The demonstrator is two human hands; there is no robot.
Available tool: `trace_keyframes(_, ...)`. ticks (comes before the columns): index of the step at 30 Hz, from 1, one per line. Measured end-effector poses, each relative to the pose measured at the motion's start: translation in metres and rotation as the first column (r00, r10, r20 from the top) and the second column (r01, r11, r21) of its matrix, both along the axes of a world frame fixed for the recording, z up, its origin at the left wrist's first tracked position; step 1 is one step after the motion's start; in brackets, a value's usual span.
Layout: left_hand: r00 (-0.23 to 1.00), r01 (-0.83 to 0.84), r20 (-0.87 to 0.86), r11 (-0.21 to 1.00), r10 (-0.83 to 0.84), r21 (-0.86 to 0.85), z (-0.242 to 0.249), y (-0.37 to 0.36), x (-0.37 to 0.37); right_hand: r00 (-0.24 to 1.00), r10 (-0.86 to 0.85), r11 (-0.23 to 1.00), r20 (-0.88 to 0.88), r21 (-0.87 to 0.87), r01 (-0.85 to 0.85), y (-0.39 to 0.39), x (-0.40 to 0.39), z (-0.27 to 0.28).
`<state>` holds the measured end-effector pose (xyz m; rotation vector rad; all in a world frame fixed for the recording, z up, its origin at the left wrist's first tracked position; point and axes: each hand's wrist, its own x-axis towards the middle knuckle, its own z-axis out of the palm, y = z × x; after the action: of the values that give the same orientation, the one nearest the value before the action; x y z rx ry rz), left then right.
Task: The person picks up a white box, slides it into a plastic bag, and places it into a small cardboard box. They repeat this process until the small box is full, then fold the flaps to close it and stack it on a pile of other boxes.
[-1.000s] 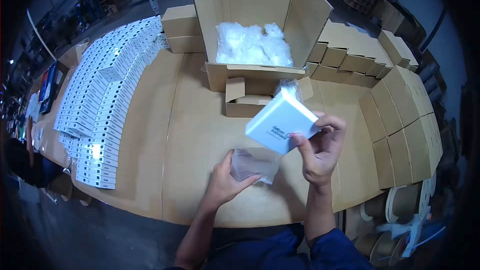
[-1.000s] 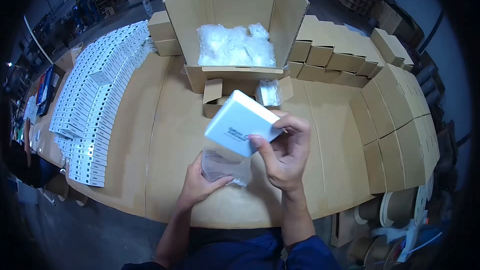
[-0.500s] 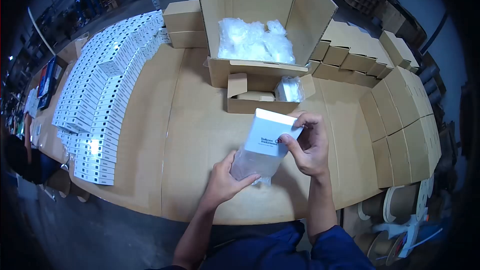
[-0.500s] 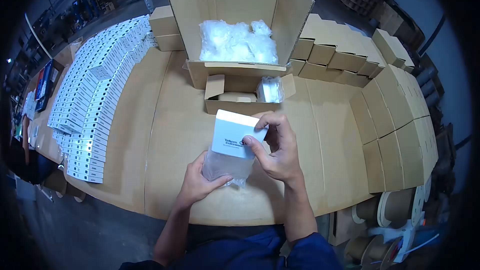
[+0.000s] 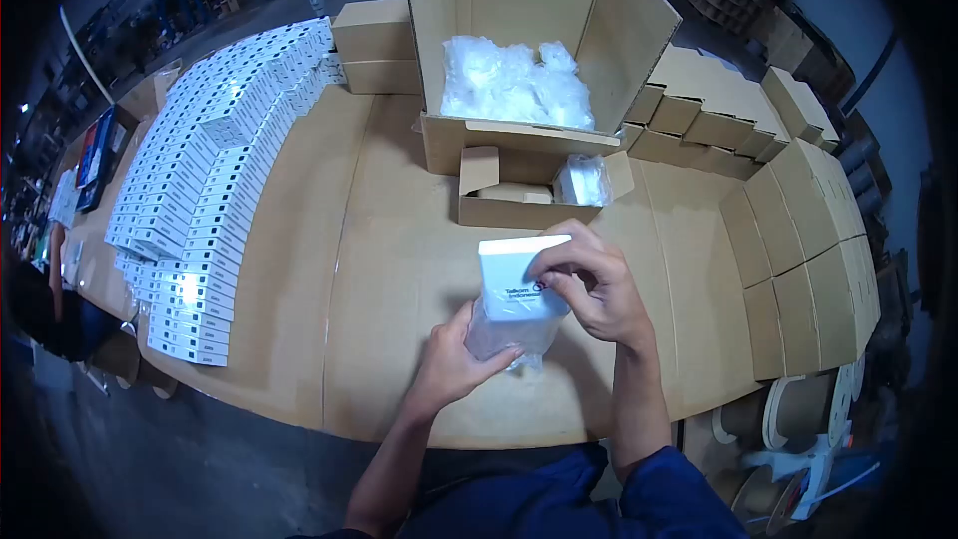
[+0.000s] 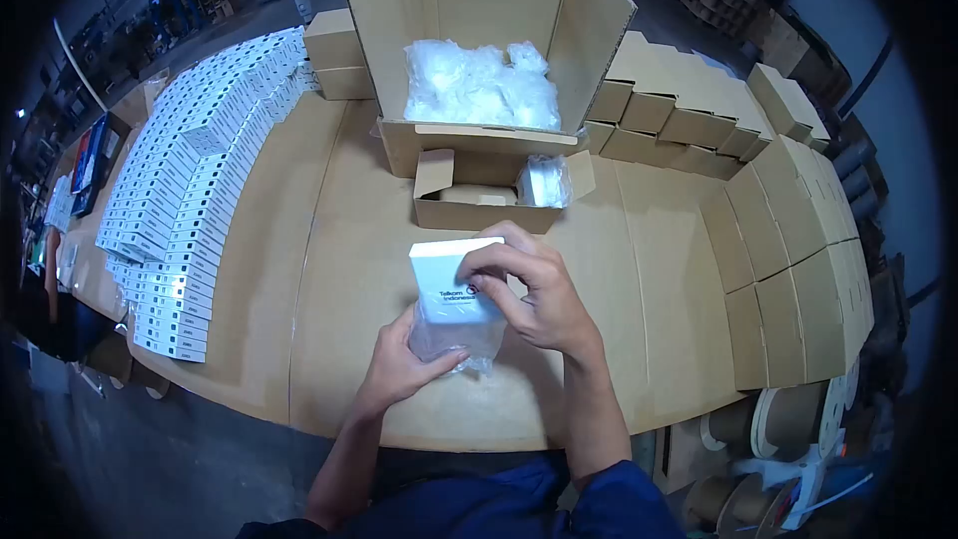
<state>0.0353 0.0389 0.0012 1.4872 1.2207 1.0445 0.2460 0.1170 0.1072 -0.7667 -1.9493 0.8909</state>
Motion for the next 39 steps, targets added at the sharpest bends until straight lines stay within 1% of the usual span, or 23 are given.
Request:
trace_keyframes(1,1.0,0.001,0.019,1.0,-0.001,0.003,-0.001,0.0,0.0,1.0,0.005,1.0,0.029,0.009,-0.006,0.0,-0.003,0.001)
trace_keyframes(2,0.999,0.002,0.038,1.0,-0.002,0.007,-0.001,0.0,0.0,1.0,-0.023,0.996,0.017,-0.081,0.024,-0.002,-0.007,0.005)
trace_keyframes(5,0.975,0.052,0.215,0.998,-0.045,-0.026,0.005,-0.002,0.001,1.0,-0.028,0.996,-0.009,-0.082,0.027,0.006,-0.009,-0.007)
trace_keyframes(6,0.935,0.067,0.351,0.998,-0.056,-0.021,0.0,-0.002,0.0,0.999,-0.034,0.988,-0.032,-0.149,0.029,0.006,-0.009,-0.011)
trace_keyframes(8,0.799,0.097,0.596,0.995,-0.076,-0.004,-0.012,-0.001,-0.003,0.996,-0.051,0.96,-0.076,-0.279,0.028,0.006,-0.009,-0.017)
trace_keyframes(11,0.769,0.064,0.636,0.981,0.068,-0.182,-0.017,0.001,0.001,0.997,-0.011,0.954,-0.081,-0.301,-0.014,0.006,-0.008,-0.025)
trace_keyframes(12,0.738,0.058,0.668,0.977,0.095,-0.204,-0.016,0.001,0.002,0.999,0.043,0.934,-0.019,-0.354,-0.047,0.006,-0.003,-0.025)
trace_keyframes(14,0.67,0.049,0.726,0.968,0.152,-0.247,-0.015,0.003,0.003,0.977,0.001,0.903,-0.213,-0.419,-0.092,0.002,-0.003,-0.032)
trace_keyframes(15,0.653,0.036,0.74,0.969,0.163,-0.245,-0.013,0.003,0.004,0.952,-0.025,0.886,-0.307,-0.447,-0.121,-0.001,-0.003,-0.039)
trace_keyframes(16,0.634,0.023,0.754,0.97,0.174,-0.242,-0.011,0.004,0.003,0.946,0.015,0.893,-0.324,-0.421,-0.158,0.0,0.005,-0.057)
trace_keyframes(18,0.615,-0.001,0.767,0.972,0.184,-0.233,-0.01,0.006,0.003,0.922,-0.025,0.844,-0.386,-0.503,-0.188,-0.008,0.006,-0.078)
trace_keyframes(19,0.614,-0.008,0.767,0.973,0.186,-0.229,-0.011,0.007,0.002,0.909,-0.048,0.815,-0.414,-0.543,-0.204,-0.014,0.004,-0.079)
trace_keyframes(20,0.614,-0.014,0.767,0.974,0.187,-0.226,-0.012,0.008,0.002,0.869,-0.166,0.793,-0.467,-0.587,-0.164,-0.022,-0.003,-0.078)
trace_keyframes(23,0.641,-0.01,0.753,0.982,0.15,-0.188,-0.016,0.009,0.002,0.847,-0.318,0.619,-0.426,-0.77,-0.155,-0.025,-0.007,-0.095)
trace_keyframes(24,0.662,-0.015,0.735,0.983,0.146,-0.182,-0.018,0.009,0.002,0.825,-0.35,0.567,-0.445,-0.801,-0.191,-0.028,-0.009,-0.098)
trace_keyframes(27,0.704,-0.029,0.697,0.986,0.137,-0.164,-0.028,0.009,0.003,0.744,-0.39,0.569,-0.543,-0.777,-0.269,-0.035,-0.019,-0.092)
trace_keyframes(28,0.705,-0.03,0.696,0.987,0.134,-0.159,-0.03,0.009,0.004,0.794,-0.346,0.582,-0.5,-0.778,-0.236,-0.033,-0.012,-0.106)
trace_keyframes(29,0.707,-0.031,0.695,0.987,0.132,-0.156,-0.031,0.008,0.005,0.761,-0.362,0.595,-0.538,-0.762,-0.256,-0.034,-0.013,-0.114)
trace_keyframes(31,0.68,-0.017,0.721,0.986,0.132,-0.164,-0.03,0.007,0.008,0.689,-0.392,0.622,-0.61,-0.728,-0.29,-0.035,-0.02,-0.114)
trace_keyframes(32,0.667,-0.009,0.733,0.986,0.131,-0.168,-0.03,0.006,0.009,0.64,-0.397,0.668,-0.658,-0.685,-0.29,-0.038,-0.026,-0.111)
trace_keyframes(35,0.61,-0.03,0.776,0.983,0.16,-0.178,-0.029,0.005,0.012,0.618,-0.467,0.682,-0.632,-0.703,-0.202,-0.041,-0.036,-0.103)
trace_keyframes(38,0.606,-0.048,0.78,0.986,0.154,-0.158,-0.028,0.003,0.011,0.625,-0.407,0.686,-0.666,-0.674,-0.272,-0.039,-0.028,-0.11)
trace_keyframes(39,0.701,-0.104,0.697,0.989,0.149,-0.108,-0.03,0.003,0.01,0.59,-0.392,0.694,-0.706,-0.648,-0.315,-0.039,-0.027,-0.108)
